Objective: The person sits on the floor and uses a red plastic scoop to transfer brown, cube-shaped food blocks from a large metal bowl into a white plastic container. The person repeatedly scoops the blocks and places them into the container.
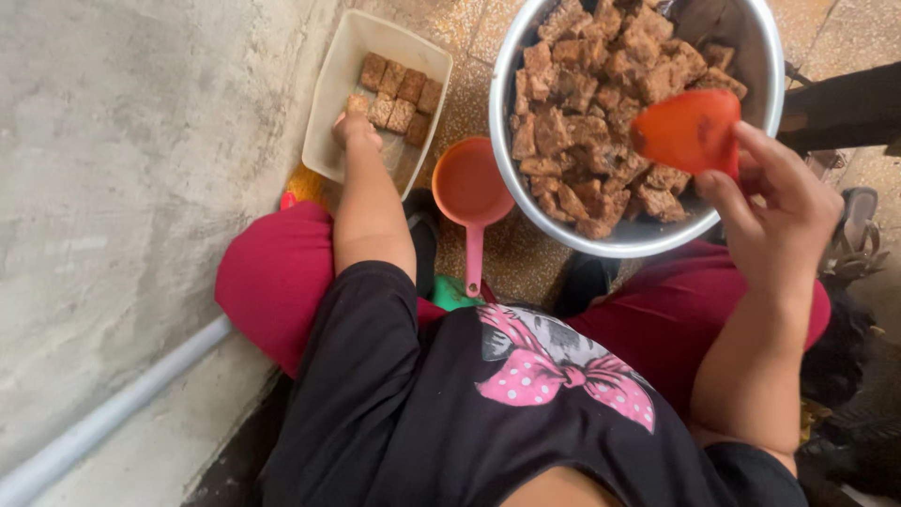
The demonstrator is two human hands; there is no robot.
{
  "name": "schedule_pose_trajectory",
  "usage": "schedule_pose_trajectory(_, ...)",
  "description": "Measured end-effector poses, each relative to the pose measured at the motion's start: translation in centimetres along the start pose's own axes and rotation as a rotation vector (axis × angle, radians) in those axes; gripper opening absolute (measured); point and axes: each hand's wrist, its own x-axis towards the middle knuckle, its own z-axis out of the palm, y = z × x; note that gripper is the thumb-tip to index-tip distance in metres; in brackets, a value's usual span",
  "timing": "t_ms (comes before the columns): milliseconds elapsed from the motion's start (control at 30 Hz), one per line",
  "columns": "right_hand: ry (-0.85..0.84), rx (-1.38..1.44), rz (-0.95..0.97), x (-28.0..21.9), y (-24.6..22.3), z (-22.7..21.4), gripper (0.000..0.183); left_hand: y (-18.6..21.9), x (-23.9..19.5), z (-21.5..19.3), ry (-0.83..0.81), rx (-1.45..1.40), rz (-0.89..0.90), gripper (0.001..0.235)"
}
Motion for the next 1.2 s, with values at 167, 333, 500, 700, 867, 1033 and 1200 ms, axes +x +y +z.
schedule_pose_trajectory(167,0.006,-0.042,0.096,-0.4,1.4,-0.4,0.041,-0.3,1.7,1.7,0.033,-0.034,-0.098,0.025)
schedule_pose_trajectory(333,0.045,-0.179,0.106,-1.1,3.5,-1.3,0.044,-1.1,0.8,2.9,0.152,0.110,-0.036,0.030)
schedule_pose_trajectory(500,0.142,0.048,0.100,-1.6,4.3,-1.9,0.042,0.7,-4.1,4.8,0.417,-0.059,0.066,0.043)
schedule_pose_trajectory(700,0.222,0.138,0.099,-2.1,4.4,-2.3,0.040,3.2,-20.9,7.7,-0.404,-0.348,0.738,0.047)
schedule_pose_trajectory(867,0.209,0.225,0.089,-2.3,4.9,-1.7,0.043,-3.6,-38.0,8.1,-1.545,0.223,0.381,0.034)
schedule_pose_trajectory(1033,0.256,0.146,0.030,-2.4,5.7,-1.7,0.044,-6.9,-45.4,6.3,-1.820,0.255,-0.169,0.043)
schedule_pose_trajectory(1200,0.257,0.298,0.109,-2.9,6.7,-2.1,0.045,-7.8,-44.9,6.5,-1.813,0.234,-0.207,0.037)
